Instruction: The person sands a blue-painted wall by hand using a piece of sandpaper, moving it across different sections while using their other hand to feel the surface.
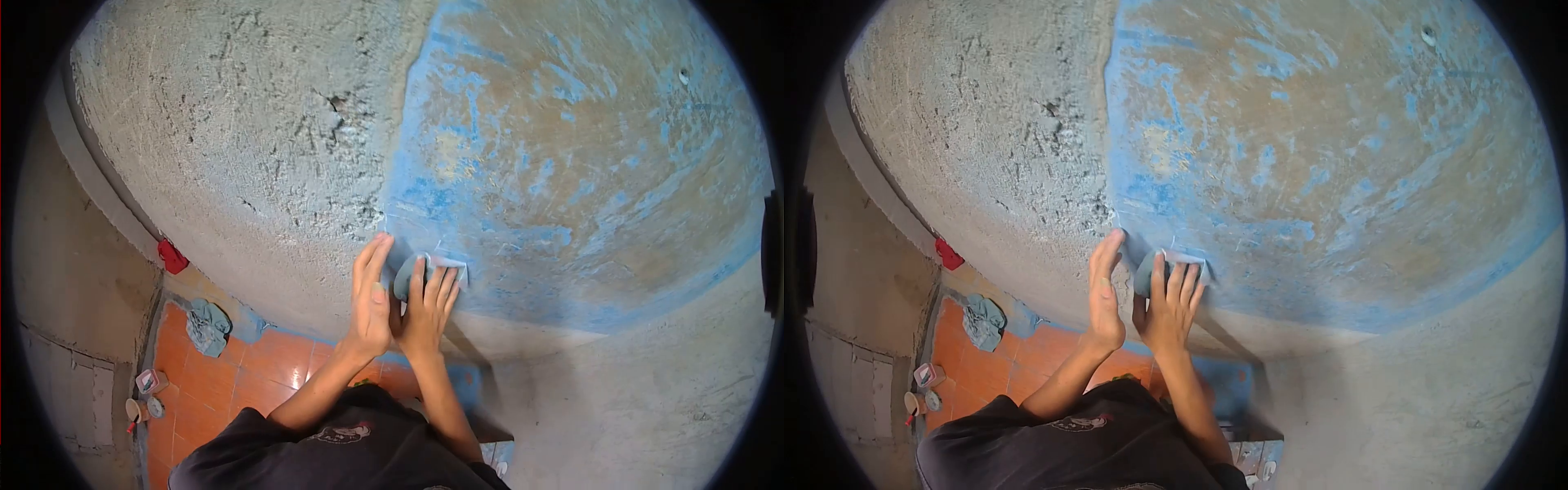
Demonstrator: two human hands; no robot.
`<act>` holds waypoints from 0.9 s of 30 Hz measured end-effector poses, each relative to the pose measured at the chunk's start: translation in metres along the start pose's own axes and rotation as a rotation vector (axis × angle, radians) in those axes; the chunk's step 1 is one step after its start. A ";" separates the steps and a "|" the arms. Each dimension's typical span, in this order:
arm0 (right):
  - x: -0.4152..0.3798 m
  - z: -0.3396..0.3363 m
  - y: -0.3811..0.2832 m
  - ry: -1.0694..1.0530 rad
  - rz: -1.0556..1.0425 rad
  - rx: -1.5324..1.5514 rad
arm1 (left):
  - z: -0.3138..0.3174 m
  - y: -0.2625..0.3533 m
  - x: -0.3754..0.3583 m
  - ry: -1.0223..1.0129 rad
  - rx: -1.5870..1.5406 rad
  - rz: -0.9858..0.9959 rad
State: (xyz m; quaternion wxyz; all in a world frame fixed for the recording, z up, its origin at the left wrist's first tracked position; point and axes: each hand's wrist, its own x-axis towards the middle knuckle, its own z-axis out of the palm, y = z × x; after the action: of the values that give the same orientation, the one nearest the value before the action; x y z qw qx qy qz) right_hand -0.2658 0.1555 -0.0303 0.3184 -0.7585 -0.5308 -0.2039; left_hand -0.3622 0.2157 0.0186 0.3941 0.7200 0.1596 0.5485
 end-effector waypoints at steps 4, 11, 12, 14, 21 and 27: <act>0.046 -0.050 0.002 0.122 -0.030 0.037 | 0.008 0.003 0.001 -0.021 0.058 0.092; -0.029 0.020 0.029 0.067 0.101 0.034 | 0.016 -0.001 0.000 -0.040 0.159 0.097; -0.029 0.015 0.029 0.097 0.112 0.054 | 0.017 -0.001 -0.002 -0.062 0.173 0.094; -0.007 -0.009 0.032 0.159 0.125 0.098 | 0.017 -0.001 -0.002 -0.101 0.208 0.095; -0.008 -0.004 0.053 0.271 0.173 0.078 | 0.035 -0.021 -0.008 -0.192 0.442 0.162; -0.026 0.001 0.065 0.274 0.307 0.093 | 0.049 -0.036 -0.009 -0.187 0.581 0.218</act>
State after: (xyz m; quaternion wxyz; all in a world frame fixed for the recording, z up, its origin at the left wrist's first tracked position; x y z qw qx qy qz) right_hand -0.2139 0.1235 -0.0650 0.4498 -0.7800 -0.3694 -0.2296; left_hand -0.3133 0.2139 -0.0188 0.1238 0.8625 0.1944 0.4505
